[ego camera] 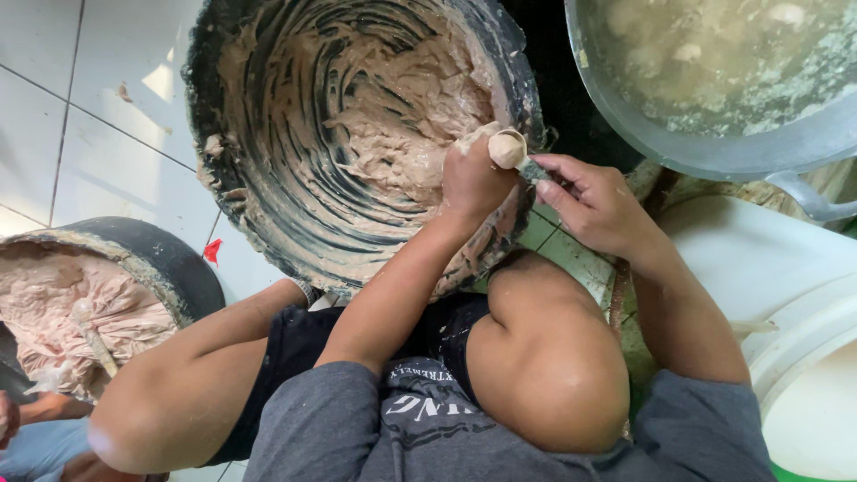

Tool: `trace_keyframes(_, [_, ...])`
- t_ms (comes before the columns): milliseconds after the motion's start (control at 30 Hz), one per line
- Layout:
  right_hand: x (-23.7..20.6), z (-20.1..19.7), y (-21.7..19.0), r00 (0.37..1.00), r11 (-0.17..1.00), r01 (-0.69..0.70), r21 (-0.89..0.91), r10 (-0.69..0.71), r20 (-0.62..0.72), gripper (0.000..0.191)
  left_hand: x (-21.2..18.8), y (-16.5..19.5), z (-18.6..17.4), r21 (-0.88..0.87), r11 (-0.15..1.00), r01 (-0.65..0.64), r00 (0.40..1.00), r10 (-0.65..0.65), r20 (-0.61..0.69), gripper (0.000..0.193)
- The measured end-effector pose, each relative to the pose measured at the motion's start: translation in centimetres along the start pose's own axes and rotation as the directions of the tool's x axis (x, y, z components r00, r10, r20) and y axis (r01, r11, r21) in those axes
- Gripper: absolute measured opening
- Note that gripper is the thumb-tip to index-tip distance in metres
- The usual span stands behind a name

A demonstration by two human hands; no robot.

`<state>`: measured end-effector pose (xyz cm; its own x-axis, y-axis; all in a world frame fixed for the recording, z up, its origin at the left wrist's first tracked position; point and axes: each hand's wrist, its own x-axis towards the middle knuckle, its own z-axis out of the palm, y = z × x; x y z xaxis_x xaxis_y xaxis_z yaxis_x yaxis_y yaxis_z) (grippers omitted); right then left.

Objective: The person sits on the floor with a large bowl of meat paste on their lap. They scoop portions of paste with a small scoop, shape each portion into a ball by hand, and drop the balls into a pot of boiling water, later transferring cooked balls into a blue basket.

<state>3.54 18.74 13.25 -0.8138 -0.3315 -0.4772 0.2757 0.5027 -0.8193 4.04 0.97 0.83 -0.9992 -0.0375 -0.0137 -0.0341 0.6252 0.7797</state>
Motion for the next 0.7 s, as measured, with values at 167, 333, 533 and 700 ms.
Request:
trace_keyframes(167, [0.6, -2.7, 2.6, 0.998, 0.989, -0.058, 0.133, 0.062, -0.026, 0.037, 3.1, -7.4, -4.0, 0.368, 0.925, 0.09, 0.994, -0.063, -0.084, 0.073])
trace_keyframes(333, [1.6, -8.5, 6.5, 0.865, 0.921, -0.006, -0.389, -0.191, -0.465, 0.034, 1.0, -13.5, -5.3, -0.083, 0.762, 0.642, 0.643, -0.594, -0.483, 0.038])
trace_keyframes(533, [2.0, -11.1, 8.9, 0.74, 0.664, -0.085, -0.743, -0.457, -0.493, 0.029, -0.2, -8.4, 1.6, -0.189, 0.912, 0.363, 0.834, -0.409, -0.371, 0.034])
trace_keyframes(700, [1.8, -9.6, 6.3, 0.733, 0.884, 0.003, -0.468, -0.32, -0.6, 0.021, 2.4, -3.4, 0.5, -0.225, 0.928, 0.298, 0.954, -0.283, 0.097, 0.04])
